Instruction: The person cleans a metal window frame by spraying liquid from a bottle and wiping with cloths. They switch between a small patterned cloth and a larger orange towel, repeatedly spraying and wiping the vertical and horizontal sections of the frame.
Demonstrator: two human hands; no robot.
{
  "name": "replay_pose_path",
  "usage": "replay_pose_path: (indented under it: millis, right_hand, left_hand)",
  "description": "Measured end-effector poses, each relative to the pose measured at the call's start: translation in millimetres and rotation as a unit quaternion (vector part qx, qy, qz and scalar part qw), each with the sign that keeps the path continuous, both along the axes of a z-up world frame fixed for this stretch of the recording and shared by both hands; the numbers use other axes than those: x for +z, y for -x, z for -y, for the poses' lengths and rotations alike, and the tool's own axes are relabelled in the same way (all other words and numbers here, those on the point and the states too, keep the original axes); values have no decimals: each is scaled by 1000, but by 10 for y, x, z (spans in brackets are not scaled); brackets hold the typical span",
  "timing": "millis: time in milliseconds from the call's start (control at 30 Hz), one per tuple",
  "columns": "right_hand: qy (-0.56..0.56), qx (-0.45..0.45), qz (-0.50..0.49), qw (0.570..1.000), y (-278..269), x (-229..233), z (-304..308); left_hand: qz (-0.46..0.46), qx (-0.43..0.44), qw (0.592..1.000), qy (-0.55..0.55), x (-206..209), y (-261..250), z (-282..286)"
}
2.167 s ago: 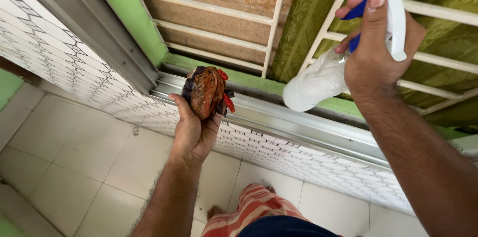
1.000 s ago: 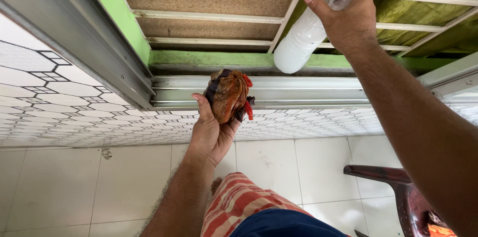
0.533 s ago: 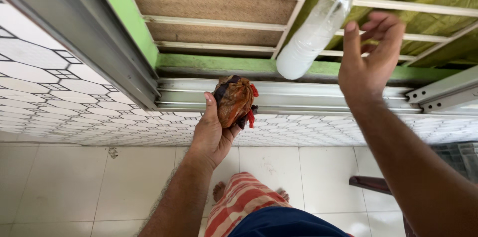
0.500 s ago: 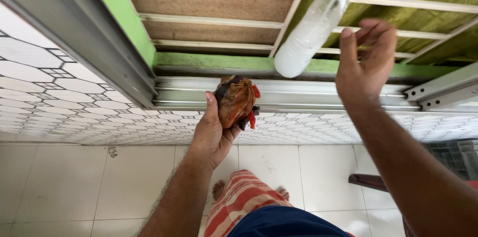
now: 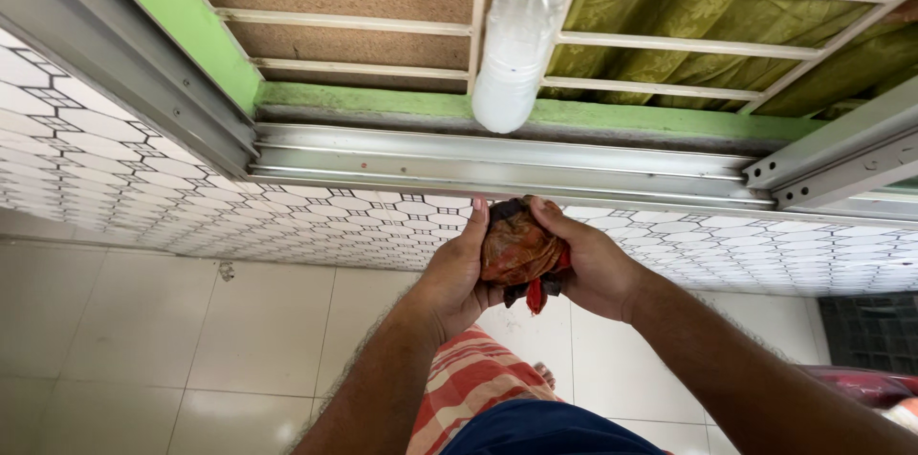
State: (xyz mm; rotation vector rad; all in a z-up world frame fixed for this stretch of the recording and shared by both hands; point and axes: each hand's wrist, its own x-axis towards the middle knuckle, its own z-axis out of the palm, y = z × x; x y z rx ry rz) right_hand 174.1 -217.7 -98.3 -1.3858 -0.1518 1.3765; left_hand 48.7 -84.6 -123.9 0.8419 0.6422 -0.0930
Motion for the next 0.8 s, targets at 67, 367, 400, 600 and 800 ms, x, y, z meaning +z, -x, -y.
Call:
replay_pose_path:
  millis: [67, 367, 400, 600, 800]
  right_hand:
    - [4, -6, -6, 1000, -10, -10, 109]
    - [-80, -68, -113, 988, 15, 240, 189]
    - [-91, -76, -133, 984, 30, 252, 168]
    - [-177, -49, -106, 977, -15, 120, -280]
    - [-156, -116, -11, 981, -20, 63, -1020]
  left_hand:
    - [-8, 41, 999, 23, -37, -40, 163]
    - [-32, 151, 988, -10, -149, -15, 218]
    - [-51, 141, 988, -32, -124, -9, 179]
    - [-124, 61, 978, -156, -26, -8, -380]
    - [-94, 13, 978, -185, -202, 357, -1377]
